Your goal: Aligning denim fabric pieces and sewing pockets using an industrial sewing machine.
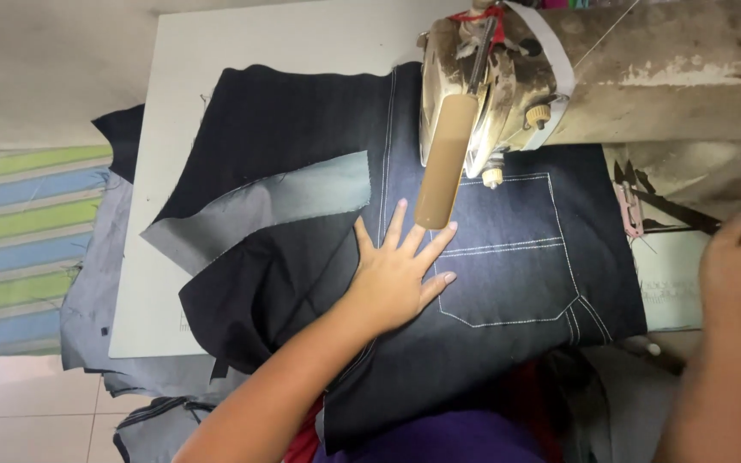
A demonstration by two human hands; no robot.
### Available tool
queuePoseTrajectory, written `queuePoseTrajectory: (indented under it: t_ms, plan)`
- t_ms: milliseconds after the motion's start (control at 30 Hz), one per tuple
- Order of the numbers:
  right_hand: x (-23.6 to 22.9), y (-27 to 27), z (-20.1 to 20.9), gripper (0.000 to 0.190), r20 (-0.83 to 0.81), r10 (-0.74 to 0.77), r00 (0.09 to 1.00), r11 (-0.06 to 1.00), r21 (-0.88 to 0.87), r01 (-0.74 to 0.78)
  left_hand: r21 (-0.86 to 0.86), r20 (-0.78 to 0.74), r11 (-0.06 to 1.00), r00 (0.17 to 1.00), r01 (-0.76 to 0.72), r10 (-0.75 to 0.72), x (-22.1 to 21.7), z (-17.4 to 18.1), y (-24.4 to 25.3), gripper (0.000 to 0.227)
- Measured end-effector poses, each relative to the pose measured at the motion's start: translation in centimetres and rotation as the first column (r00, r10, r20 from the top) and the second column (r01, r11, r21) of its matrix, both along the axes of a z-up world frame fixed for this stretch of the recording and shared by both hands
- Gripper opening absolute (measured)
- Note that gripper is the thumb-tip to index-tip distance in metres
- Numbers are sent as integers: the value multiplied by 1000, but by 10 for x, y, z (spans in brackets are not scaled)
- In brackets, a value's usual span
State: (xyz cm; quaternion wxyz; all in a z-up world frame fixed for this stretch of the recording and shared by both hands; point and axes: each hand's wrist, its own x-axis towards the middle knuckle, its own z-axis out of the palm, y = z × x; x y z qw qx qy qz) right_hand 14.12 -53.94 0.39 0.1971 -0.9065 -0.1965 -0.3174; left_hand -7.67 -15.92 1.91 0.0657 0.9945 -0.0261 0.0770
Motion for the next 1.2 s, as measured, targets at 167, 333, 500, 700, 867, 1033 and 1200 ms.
queuePoseTrajectory:
  t_ms: [167,333,500,700,867,1033,1200]
  plan:
    - [18,-39,-50,16,34,-102,994,966,-234,107,-8,-8,1000,1000,-3,3,1,0,1,66]
    - [10,-24,-30,20,-71,-108,992,967,-240,88,-8,12,1000,1000,11,-11,-2,3,1,69]
    - [-64,12,24,35,-280,-208,937,970,-186,160,-41,-68,999,998,11,-14,0,10,3,70]
    - [-105,19,-30,67,-333,-96,938,926,-376,-39,-17,-29,999,999,32,-33,-14,15,-4,73]
    - [-122,43,2,39,-657,-160,736,987,-100,125,34,48,994,994,99,-101,-68,27,-24,50]
    - [-116,63,14,40,-675,-180,716,984,-129,126,-149,-21,973,983,175,-180,-77,30,-10,49]
    - [-96,65,13,38,-565,-131,815,991,-92,95,-169,-64,970,980,176,-189,-62,26,2,54]
